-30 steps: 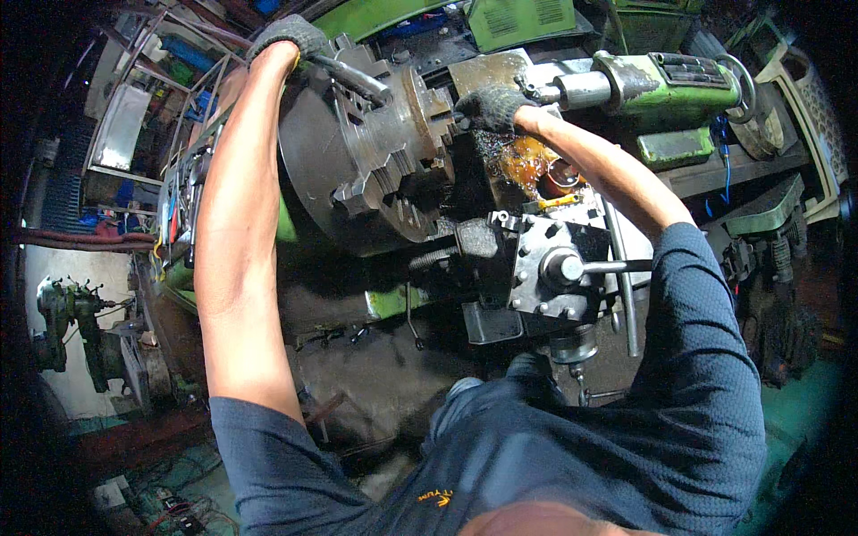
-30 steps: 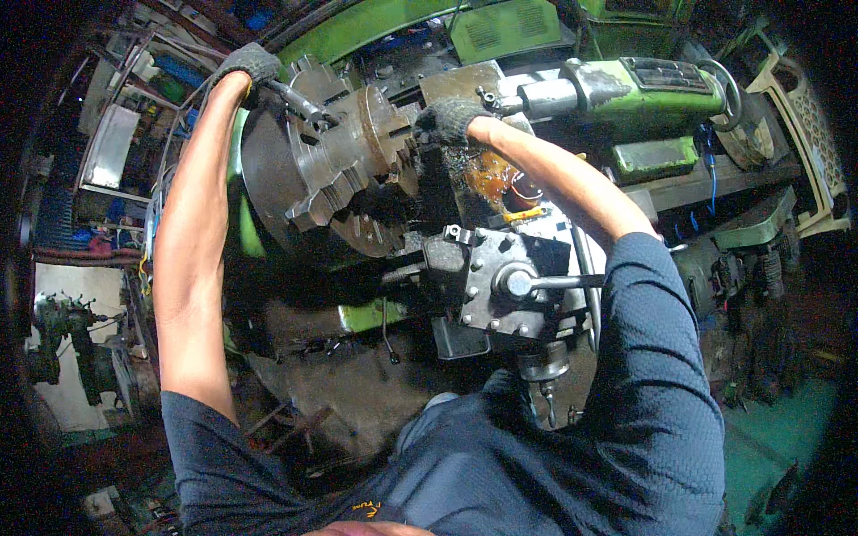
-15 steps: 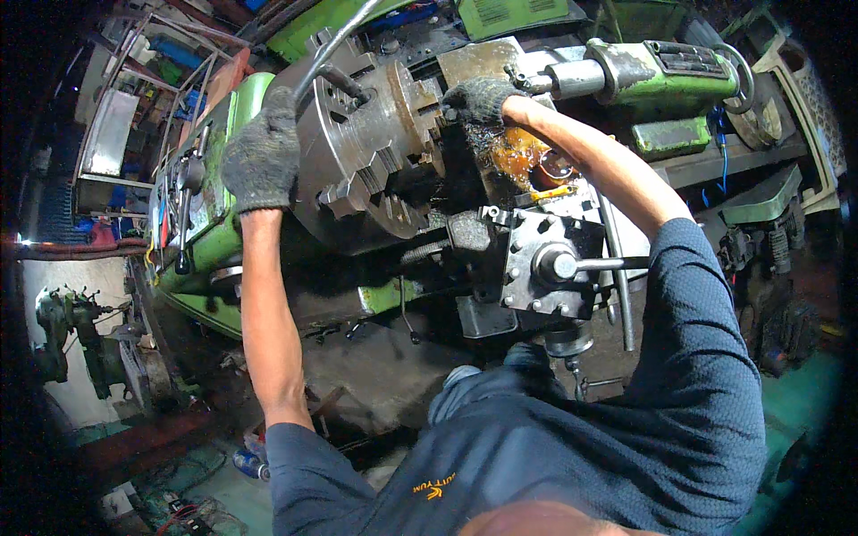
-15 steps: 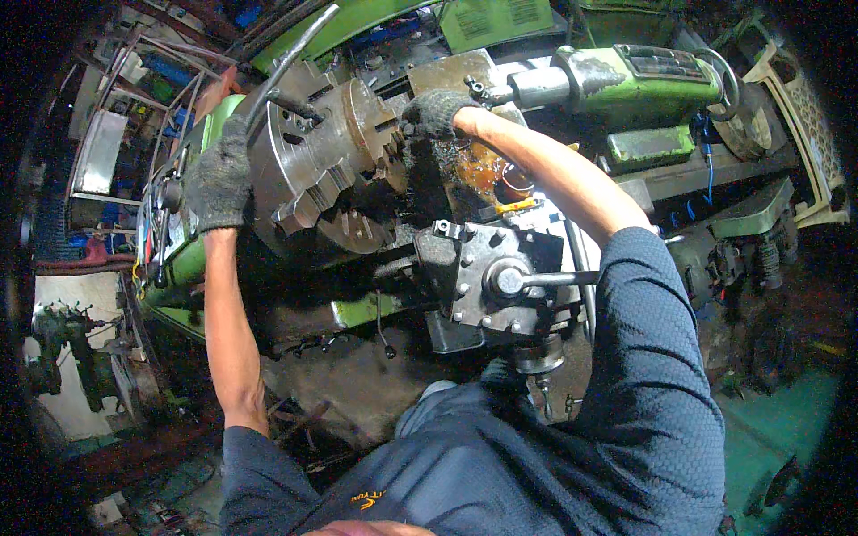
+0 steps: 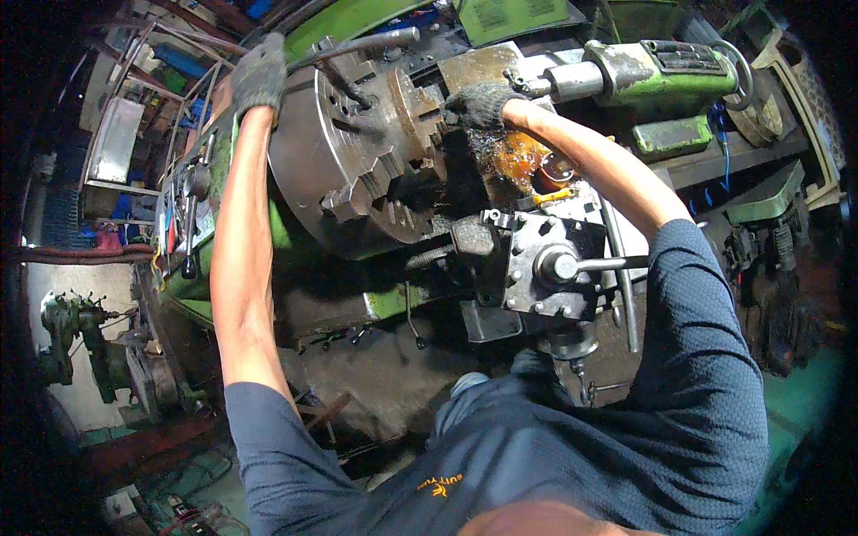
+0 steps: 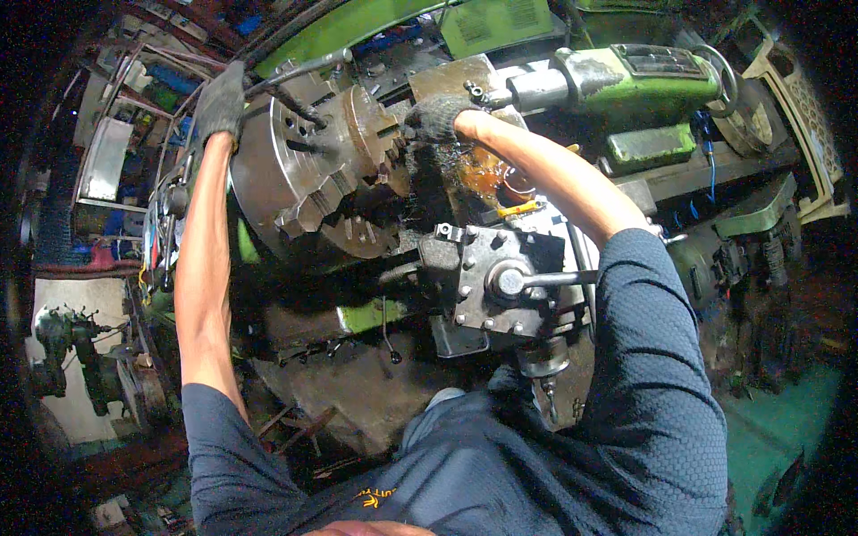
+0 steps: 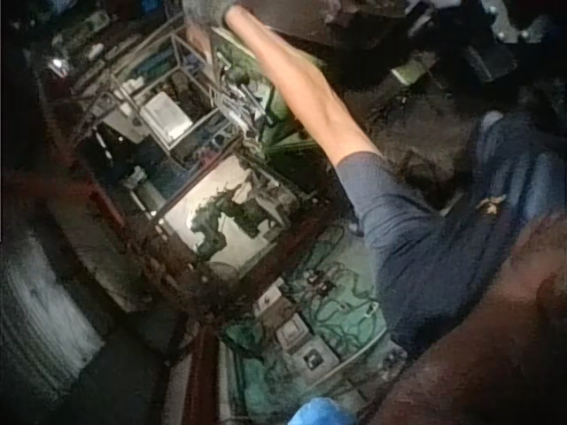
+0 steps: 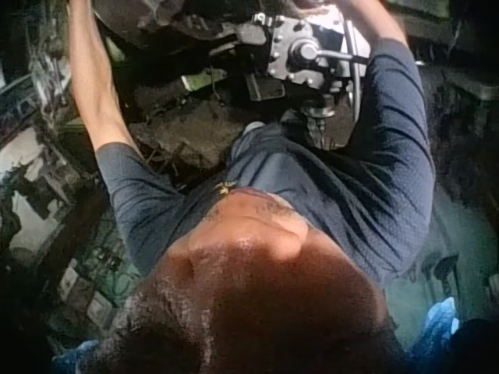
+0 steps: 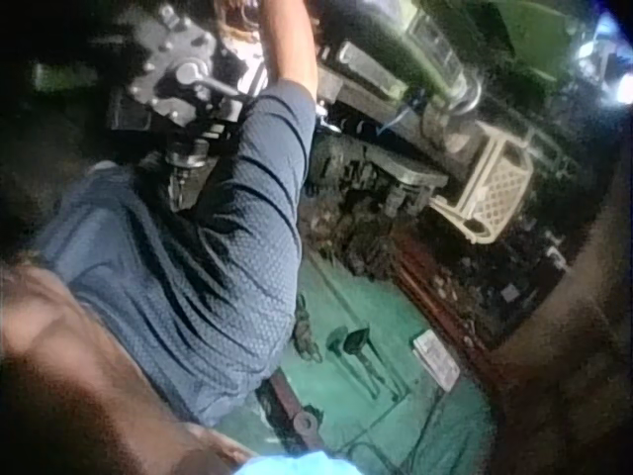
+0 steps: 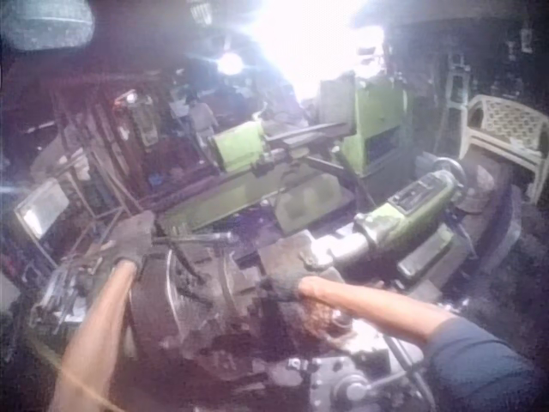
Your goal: The person operates a green metal lathe, using gloved hands to manipulate the cross-slide and compound rest handwheels. They repeatedly engage and disengage the carriage feed lever and adjust the tool post while the chuck rotates a metal workpiece. The person also uses a brush to apply cutting fluid to the workpiece and tool interface.
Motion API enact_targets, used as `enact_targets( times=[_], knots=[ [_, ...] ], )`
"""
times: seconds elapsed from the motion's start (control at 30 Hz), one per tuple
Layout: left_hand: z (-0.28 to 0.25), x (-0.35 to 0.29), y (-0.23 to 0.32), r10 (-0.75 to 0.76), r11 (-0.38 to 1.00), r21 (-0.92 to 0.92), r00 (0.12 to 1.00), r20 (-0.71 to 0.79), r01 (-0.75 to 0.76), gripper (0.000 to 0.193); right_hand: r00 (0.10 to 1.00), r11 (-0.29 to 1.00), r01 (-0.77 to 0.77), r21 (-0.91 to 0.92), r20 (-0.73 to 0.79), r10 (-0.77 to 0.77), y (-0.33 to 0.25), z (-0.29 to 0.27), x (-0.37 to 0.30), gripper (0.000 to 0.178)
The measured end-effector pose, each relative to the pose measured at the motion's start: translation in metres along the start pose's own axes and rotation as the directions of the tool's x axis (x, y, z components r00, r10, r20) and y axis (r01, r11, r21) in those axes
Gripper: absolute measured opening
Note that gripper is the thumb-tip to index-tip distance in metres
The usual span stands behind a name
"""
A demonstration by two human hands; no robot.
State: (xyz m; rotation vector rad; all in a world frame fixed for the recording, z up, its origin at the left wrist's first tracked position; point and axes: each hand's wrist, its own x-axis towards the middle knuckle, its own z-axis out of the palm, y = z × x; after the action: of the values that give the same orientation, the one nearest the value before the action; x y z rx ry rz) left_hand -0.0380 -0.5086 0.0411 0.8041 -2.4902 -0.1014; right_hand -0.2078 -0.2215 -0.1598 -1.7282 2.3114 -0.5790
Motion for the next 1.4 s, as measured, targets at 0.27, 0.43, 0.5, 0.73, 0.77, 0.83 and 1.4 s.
enact_targets(
  times=[0.27,0.43,0.5,0.73,0.77,0.83,1.4],
  knots=[
    [0.056,0.128,-0.031,0.384,0.228,0.602,0.639,0.667,-0.765,0.029,0.988,0.989,0.147,0.01,0.043,-0.147,-0.035,0.013,0.023,0.042],
    [0.021,-0.004,0.207,0.395,0.865,0.147,0.831,0.392,-0.48,0.027,0.999,0.999,0.021,-0.03,0.025,-0.02,0.016,0.005,-0.001,0.041],
    [0.031,-0.05,0.191,0.63,0.754,0.163,0.771,0.094,-0.636,0.029,0.997,0.998,0.013,-0.064,0.079,-0.008,0.006,0.005,0.008,0.041],
    [-0.001,-0.059,0.176,0.629,0.754,0.16,0.77,0.102,-0.637,0.028,0.997,0.996,0.081,0.026,0.0,-0.081,0.005,0.009,0.016,0.034],
    [0.0,-0.064,0.178,0.63,0.758,0.14,0.77,0.1,-0.637,0.027,0.996,0.994,0.081,-0.069,0.034,-0.079,0.011,0.007,0.018,0.036],
    [0.005,-0.078,0.19,0.637,0.762,0.086,0.767,0.08,-0.642,0.027,0.982,0.981,0.188,-0.044,0.031,-0.187,0.043,-0.007,0.006,0.042],
    [-0.034,-0.105,0.056,0.542,0.815,0.247,0.841,-0.002,-0.525,0.03,0.637,0.628,-0.667,0.401,-0.129,0.76,-0.101,0.067,-0.458,0.028]
  ],
)
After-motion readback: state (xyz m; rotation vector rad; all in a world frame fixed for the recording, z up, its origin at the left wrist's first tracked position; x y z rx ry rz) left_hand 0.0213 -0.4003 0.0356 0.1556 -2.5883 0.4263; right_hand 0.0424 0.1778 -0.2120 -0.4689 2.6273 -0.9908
